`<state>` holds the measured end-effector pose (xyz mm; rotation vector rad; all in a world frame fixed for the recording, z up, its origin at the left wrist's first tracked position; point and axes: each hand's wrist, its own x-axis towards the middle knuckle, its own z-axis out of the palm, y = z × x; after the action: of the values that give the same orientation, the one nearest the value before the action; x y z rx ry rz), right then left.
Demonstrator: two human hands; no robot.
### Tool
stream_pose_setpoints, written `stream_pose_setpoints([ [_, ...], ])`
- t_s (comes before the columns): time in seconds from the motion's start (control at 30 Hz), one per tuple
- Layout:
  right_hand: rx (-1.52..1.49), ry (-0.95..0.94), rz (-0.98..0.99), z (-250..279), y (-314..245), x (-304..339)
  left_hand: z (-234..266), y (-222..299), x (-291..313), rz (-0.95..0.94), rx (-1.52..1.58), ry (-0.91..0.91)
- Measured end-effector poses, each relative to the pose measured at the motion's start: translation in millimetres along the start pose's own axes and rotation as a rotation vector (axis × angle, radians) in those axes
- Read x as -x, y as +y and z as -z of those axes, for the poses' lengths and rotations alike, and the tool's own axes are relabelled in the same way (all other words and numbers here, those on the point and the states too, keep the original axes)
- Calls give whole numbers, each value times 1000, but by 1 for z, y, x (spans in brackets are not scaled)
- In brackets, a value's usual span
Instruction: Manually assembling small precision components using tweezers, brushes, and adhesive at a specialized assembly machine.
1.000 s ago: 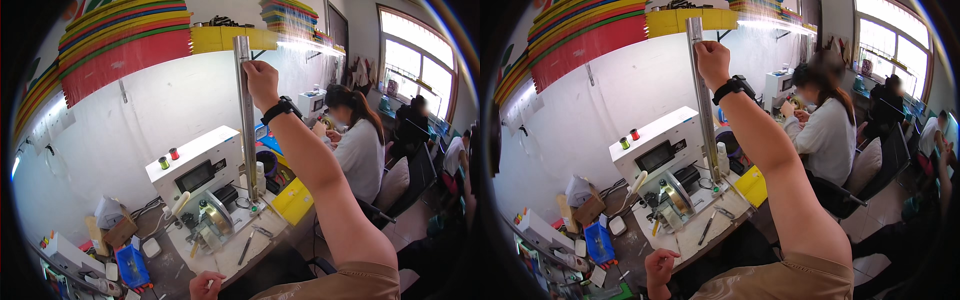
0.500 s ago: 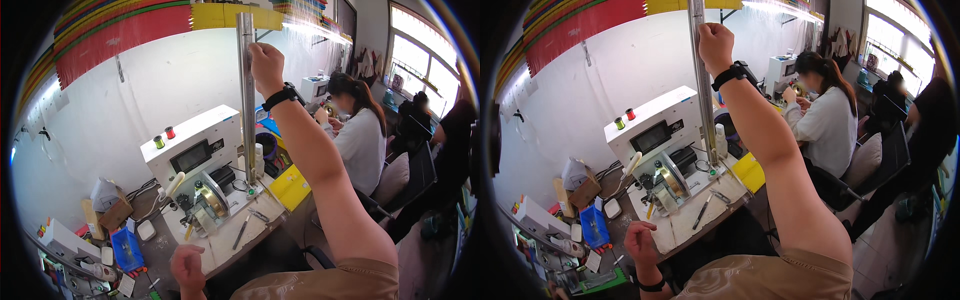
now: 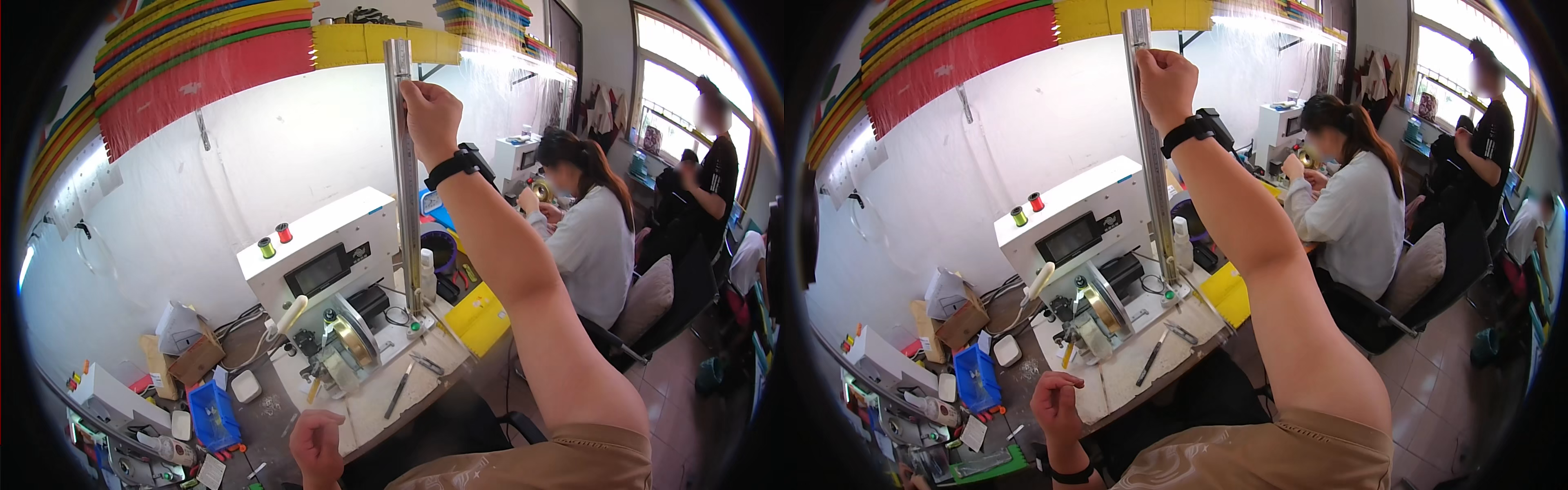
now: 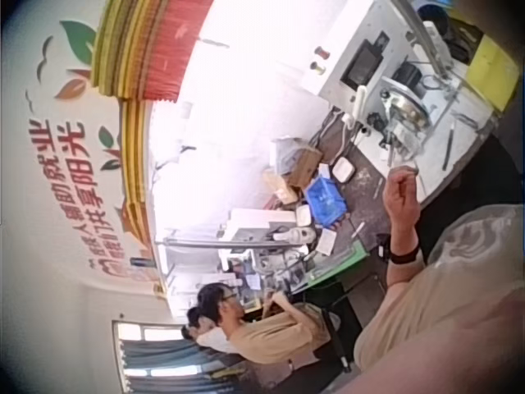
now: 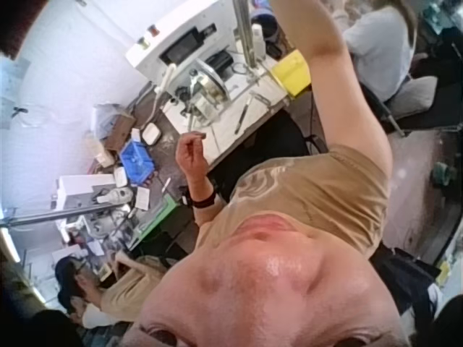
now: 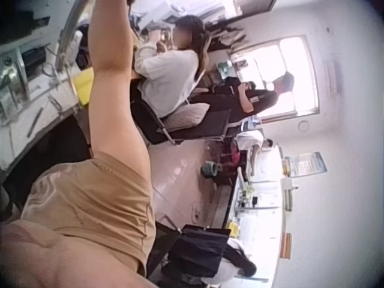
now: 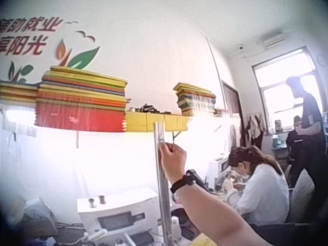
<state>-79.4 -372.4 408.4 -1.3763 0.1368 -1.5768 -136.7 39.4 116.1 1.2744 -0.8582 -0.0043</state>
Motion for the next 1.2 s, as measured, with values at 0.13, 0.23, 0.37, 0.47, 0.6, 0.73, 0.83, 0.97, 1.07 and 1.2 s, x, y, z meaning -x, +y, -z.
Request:
stream_pose_setpoints([
  [0.13,14,39,34,-4,8,-5,-1,-2,-3,-2,9,3],
  [0.23,-41,42,1,2,-1,-9,-4,-5,-9,-27,-29,3],
  [0.37,-209,119,-48,13,-3,-25,-9,-2,-18,-35,-72,86],
  [0.47,-415,67,-193,14,-19,-1,-5,9,-21,-145,-200,145],
  [0.6,-147,-501,-325,37,-49,112,17,21,-22,-249,-359,140],
  [0.73,-72,-1047,-259,66,-78,217,-3,56,-29,-467,-638,188],
  [0.83,-44,-1058,-303,97,-83,242,-41,70,-57,-579,-623,87],
  [0.97,-164,-1100,-548,99,-82,262,-38,72,-53,-581,-647,42],
  [1.07,-198,-1125,-512,100,-75,272,-36,70,-46,-567,-676,45],
  [1.2,-124,-1178,-475,104,-79,274,-38,70,-43,-605,-705,27],
])
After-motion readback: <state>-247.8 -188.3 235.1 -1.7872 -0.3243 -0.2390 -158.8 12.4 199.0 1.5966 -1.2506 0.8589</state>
